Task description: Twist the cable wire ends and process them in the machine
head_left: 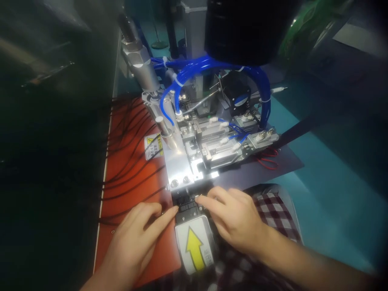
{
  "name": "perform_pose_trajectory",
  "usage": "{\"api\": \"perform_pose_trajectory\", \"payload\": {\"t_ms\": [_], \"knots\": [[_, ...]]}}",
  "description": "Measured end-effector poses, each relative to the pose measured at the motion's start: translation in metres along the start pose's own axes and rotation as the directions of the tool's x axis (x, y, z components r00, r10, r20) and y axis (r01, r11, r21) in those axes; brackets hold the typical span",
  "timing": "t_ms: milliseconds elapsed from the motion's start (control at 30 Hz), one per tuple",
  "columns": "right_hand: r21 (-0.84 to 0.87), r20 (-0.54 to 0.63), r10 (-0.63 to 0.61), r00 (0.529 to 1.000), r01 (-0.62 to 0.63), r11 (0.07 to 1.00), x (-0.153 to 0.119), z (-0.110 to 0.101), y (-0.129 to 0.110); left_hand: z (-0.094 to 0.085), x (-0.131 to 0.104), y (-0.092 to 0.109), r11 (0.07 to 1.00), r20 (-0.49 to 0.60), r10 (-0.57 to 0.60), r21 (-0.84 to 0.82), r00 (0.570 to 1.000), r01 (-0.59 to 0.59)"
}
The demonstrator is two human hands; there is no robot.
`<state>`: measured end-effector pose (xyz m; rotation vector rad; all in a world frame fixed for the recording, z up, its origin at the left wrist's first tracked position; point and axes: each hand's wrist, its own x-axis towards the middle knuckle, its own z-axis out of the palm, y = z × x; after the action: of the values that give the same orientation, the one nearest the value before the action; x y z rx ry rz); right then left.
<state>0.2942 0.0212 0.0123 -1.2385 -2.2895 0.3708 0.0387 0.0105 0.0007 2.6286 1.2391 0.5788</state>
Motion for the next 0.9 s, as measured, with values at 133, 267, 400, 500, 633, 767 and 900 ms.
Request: {"api": "perform_pose_trajectory", "payload": {"t_ms": [133, 267, 400, 500, 633, 767, 900], "knots": [[-0.206, 0.109, -0.118, 0.987, 0.139, 0.969, 0.011, -0.010, -0.005, 0.000, 0.000, -0.002, 1.000, -0.010, 0.024, -0.006, 1.000, -0.024], [-0.217, 0.214, -0.148, 0.965, 0.195, 0.956, 0.019, -0.020, -0.010, 0.000, 0.002, -0.002, 1.000, -0.018, 0.023, -0.013, 1.000, -0.023], [0.071, 0.163, 0.043, 0.986, -0.055, 0.996, 0.016, -0.018, -0.005, 0.001, 0.003, -0.002, 1.000, -0.018, 0.015, -0.018, 1.000, -0.016], [0.478, 0.212, 0.462, 0.861, -0.504, 0.719, 0.008, -0.004, 0.003, 0.002, 0.003, -0.002, 1.000, -0.025, 0.008, -0.005, 1.000, -0.009], [0.703, 0.445, 0.570, 0.691, -0.664, 0.256, 0.004, 0.017, 0.008, 0.002, 0.003, -0.002, 1.000, -0.027, 0.016, -0.011, 1.000, -0.016], [0.753, 0.494, 0.562, 0.663, -0.649, 0.104, 0.015, 0.023, 0.003, 0.002, 0.003, -0.001, 1.000, -0.037, 0.015, -0.013, 0.999, -0.015], [0.730, 0.510, 0.572, 0.642, -0.675, 0.107, 0.023, 0.020, -0.005, 0.002, 0.003, -0.001, 1.000, -0.038, 0.015, -0.022, 0.999, -0.016]]}}
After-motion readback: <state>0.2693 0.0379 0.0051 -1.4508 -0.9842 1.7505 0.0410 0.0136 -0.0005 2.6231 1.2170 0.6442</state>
